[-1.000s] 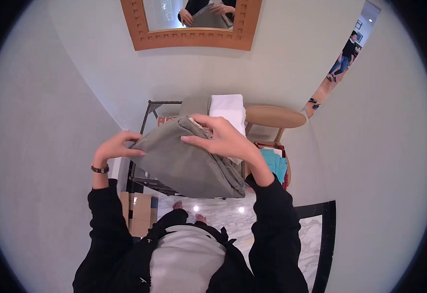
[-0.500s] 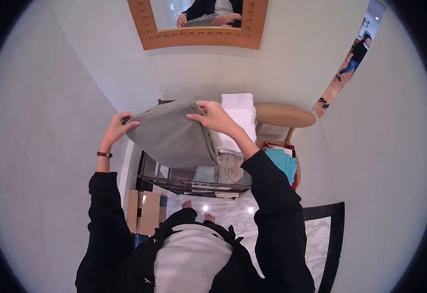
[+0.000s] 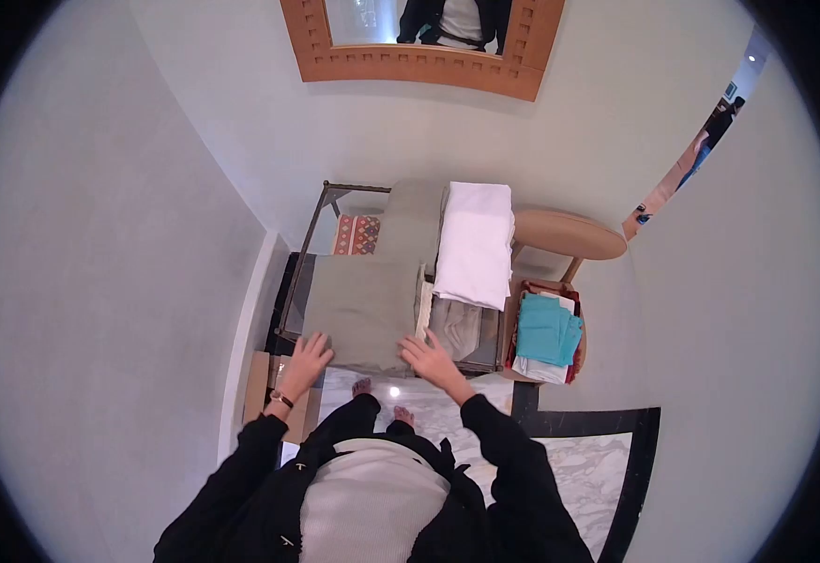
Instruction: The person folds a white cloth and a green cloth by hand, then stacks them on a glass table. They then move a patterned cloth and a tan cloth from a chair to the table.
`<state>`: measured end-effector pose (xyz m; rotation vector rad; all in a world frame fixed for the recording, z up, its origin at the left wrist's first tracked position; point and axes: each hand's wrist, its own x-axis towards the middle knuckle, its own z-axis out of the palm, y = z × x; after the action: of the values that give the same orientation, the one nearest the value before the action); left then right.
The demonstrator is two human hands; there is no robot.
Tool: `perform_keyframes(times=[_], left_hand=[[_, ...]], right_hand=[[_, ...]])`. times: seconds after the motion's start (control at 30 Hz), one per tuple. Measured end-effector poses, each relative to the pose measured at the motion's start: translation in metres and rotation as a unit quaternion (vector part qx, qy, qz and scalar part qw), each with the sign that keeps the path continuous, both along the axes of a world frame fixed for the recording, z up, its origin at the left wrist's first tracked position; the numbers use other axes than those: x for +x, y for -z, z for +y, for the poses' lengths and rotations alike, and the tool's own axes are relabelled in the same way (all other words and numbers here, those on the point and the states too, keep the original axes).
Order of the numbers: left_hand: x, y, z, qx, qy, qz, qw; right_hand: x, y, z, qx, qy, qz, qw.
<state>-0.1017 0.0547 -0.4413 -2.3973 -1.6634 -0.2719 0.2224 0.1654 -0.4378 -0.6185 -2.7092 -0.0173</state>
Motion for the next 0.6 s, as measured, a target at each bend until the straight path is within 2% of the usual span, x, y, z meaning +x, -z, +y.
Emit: perform_keyframes(times=[0.07, 0.13, 0.23, 0.33, 0.37, 0.43, 0.5, 0.6], left_hand=[[0.009, 0.007, -0.005, -0.016, -0.024, -0.014, 0.999], [0.015, -0.004, -0.018, -0.068, -0.051, -0.021, 0.996], [0.014, -0.01, -0.018, -0.067, -0.1, -0.256, 0.959], [0.005, 0.011, -0.007, -0.019, -0.195, -0.401, 0.895], [0.002, 0.02, -0.005, -0.017, -0.23, -0.406, 0.884], [-0.006, 0.037, 0.003, -0.011, -0.297, -0.414, 0.861], [-0.017, 0.065, 0.012, -0.033, -0.312, -0.509, 0.801], [-0.023, 0.064, 0.019, -0.083, -0.333, -0.594, 0.728]], right_hand=[[0.003, 0.022, -0.016, -0.009, 0.044, -0.02, 0.999], [0.003, 0.004, -0.024, -0.077, 0.046, -0.018, 0.996], [0.004, -0.02, -0.028, -0.171, 0.036, -0.012, 0.985], [-0.01, -0.037, -0.012, -0.228, 0.052, -0.013, 0.972], [-0.019, -0.042, -0.004, -0.243, 0.063, -0.016, 0.968], [-0.052, -0.041, 0.014, -0.198, 0.093, 0.074, 0.973], [-0.1, -0.039, 0.032, -0.176, 0.147, 0.156, 0.961], [-0.173, -0.018, 0.049, -0.152, 0.248, 0.182, 0.939]])
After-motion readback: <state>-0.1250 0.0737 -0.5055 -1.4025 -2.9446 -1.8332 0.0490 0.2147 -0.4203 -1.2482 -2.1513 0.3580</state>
